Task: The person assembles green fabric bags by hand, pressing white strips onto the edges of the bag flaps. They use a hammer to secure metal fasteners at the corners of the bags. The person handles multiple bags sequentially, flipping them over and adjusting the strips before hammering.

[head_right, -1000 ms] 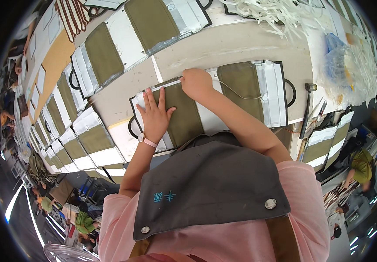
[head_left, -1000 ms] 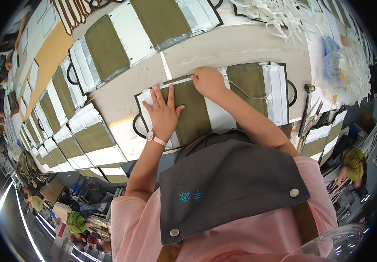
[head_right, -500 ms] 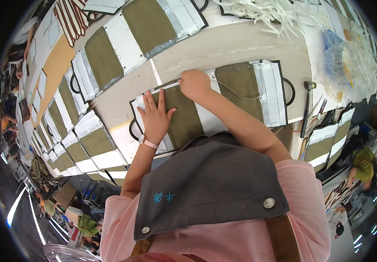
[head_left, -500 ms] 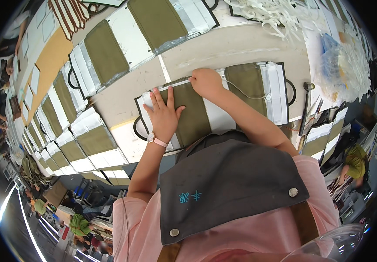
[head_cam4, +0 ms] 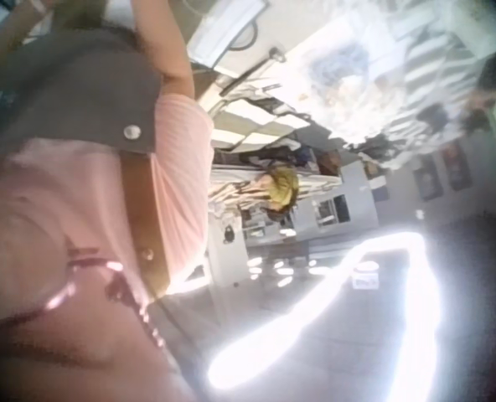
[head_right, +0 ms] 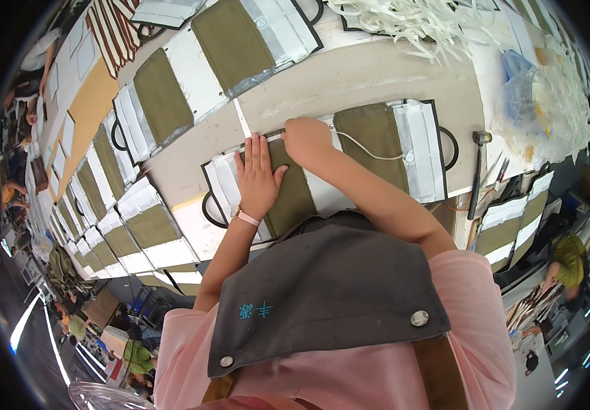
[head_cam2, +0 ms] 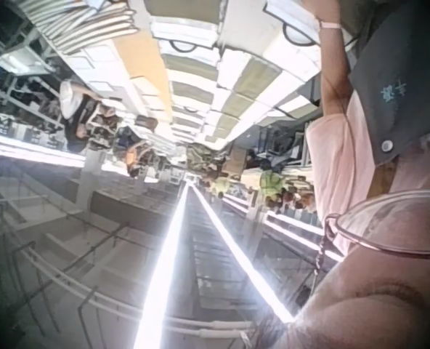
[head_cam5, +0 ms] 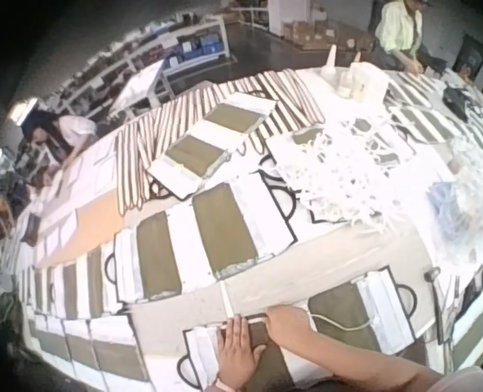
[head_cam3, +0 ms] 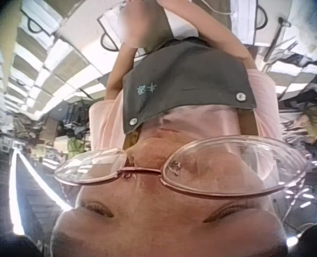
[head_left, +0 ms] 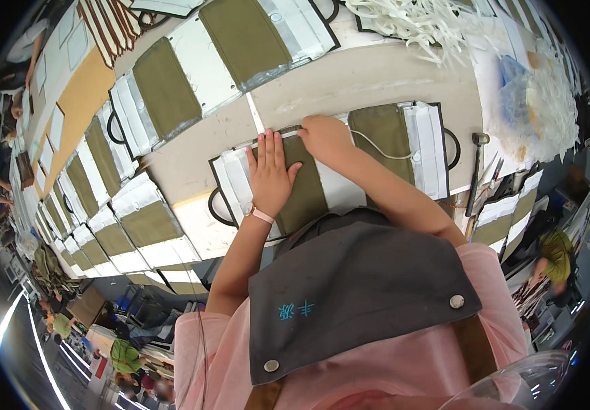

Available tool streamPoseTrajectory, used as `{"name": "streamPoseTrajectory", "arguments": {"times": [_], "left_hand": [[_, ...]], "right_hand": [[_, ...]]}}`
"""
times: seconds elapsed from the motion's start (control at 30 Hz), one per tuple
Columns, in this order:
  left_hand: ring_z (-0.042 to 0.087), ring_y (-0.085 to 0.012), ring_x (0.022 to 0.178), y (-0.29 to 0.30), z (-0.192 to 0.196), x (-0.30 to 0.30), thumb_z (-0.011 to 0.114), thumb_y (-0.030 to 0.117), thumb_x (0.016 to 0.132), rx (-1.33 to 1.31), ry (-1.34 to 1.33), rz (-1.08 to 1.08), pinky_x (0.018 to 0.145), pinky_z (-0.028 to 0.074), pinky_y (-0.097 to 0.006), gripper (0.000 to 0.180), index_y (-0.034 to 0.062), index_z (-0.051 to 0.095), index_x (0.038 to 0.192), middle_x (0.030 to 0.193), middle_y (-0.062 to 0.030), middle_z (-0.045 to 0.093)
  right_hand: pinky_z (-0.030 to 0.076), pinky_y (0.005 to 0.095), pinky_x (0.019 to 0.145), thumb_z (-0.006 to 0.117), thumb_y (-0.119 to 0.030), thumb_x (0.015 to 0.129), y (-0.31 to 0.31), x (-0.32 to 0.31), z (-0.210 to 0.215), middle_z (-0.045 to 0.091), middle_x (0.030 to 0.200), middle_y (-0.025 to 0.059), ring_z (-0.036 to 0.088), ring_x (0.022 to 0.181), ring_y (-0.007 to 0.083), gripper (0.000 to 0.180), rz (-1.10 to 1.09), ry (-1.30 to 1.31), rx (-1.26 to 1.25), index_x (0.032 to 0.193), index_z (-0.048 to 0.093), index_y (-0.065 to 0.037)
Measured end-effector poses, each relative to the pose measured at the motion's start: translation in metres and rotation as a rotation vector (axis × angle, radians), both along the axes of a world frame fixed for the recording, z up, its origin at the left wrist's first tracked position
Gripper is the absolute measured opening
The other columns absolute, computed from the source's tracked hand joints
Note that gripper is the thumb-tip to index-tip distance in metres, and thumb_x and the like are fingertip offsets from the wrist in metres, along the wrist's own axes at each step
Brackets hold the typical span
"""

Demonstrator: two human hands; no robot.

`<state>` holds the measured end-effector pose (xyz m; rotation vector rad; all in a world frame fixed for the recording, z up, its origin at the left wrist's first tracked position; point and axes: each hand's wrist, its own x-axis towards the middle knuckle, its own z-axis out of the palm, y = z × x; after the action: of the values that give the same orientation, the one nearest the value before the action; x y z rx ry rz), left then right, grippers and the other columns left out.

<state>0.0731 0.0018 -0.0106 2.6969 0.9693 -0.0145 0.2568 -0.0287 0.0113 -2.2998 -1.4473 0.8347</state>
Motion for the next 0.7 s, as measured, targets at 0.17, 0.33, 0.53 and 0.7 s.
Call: {"name": "streamPoseTrajectory", "arguments": {"times": [0.17, 0.33, 0.53, 0.7], "left_hand": [[0.028, -0.0342, 0.147, -0.001, 0.002, 0.001, 0.053, 0.05, 0.095, 0.035, 0.027, -0.007, 0.119, 0.016, -0.056, 0.079, -0.002, 0.032, 0.151, 0.158, -0.0188, 0.031], [0.026, -0.0355, 0.148, -0.001, 0.001, 0.0, 0.055, 0.048, 0.096, 0.009, -0.001, -0.003, 0.119, 0.015, -0.056, 0.08, -0.002, 0.029, 0.153, 0.159, -0.0201, 0.028], [0.026, -0.0361, 0.148, 0.0, 0.003, 0.002, 0.054, 0.047, 0.096, 0.018, 0.009, -0.016, 0.118, 0.016, -0.057, 0.077, 0.0006, 0.03, 0.153, 0.159, -0.0201, 0.028], [0.026, -0.0382, 0.147, -0.001, 0.007, 0.002, 0.054, 0.047, 0.097, 0.015, 0.047, -0.017, 0.118, 0.016, -0.059, 0.073, 0.0065, 0.033, 0.153, 0.159, -0.0215, 0.027]], "right_hand": [[0.05, 0.0469, 0.072, 0.066, -0.027, 0.087, -0.03, 0.038, 0.01, 0.067, 0.081, 0.0158, 0.065, 0.082, 0.0352, 0.024, -0.043, 0.139, 0.048, 0.079, 0.067, -0.004], [0.05, 0.0476, 0.072, 0.067, -0.027, 0.087, -0.026, 0.043, 0.015, 0.067, 0.081, 0.0153, 0.064, 0.082, 0.0358, 0.025, -0.078, 0.176, -0.012, 0.077, 0.066, -0.004], [0.051, 0.0477, 0.073, 0.067, -0.027, 0.086, -0.023, 0.051, -0.01, 0.066, 0.082, 0.0154, 0.065, 0.082, 0.0362, 0.024, -0.039, 0.053, -0.023, 0.077, 0.065, -0.004], [0.052, 0.0474, 0.074, 0.066, -0.027, 0.086, -0.02, 0.048, -0.015, 0.067, 0.083, 0.015, 0.065, 0.084, 0.0361, 0.023, -0.03, 0.018, -0.032, 0.079, 0.066, -0.004]]}}
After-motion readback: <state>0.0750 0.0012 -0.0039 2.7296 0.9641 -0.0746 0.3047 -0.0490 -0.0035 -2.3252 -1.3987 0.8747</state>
